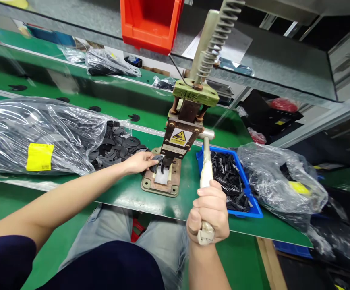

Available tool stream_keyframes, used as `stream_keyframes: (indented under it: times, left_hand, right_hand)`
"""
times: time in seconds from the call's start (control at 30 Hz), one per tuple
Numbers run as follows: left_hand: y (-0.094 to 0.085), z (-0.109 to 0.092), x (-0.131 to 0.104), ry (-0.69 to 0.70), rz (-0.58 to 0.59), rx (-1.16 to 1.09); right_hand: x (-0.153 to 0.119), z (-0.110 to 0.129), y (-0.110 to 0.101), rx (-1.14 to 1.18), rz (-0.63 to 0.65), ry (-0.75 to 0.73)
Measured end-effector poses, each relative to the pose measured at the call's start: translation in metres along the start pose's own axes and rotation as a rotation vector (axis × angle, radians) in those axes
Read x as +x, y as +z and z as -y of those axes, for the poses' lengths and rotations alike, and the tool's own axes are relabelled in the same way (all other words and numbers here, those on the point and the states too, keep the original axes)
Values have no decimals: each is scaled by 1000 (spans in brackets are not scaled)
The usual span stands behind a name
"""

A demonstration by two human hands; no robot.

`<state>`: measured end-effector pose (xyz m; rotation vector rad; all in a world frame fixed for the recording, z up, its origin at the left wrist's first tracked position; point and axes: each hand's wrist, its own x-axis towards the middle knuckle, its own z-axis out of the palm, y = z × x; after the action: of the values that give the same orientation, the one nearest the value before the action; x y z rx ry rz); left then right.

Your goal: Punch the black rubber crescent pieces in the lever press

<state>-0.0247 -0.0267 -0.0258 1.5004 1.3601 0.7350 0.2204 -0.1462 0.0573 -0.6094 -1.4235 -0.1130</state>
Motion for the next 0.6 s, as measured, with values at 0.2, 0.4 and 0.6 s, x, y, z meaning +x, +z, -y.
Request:
stream_keyframes:
  times: [0.2,0.4,0.6]
  left_hand:
    - [-3,-8,6,-161,142,-42]
    - [-1,-15,8,-310,234,-149]
    - [0,-15,-9,-252,167,-264]
  right_hand:
    - [-5,-2,4,0,-52,-16]
    - [17,-2,18,101,-142,-72]
    - [103,-7,26,207,-92,14]
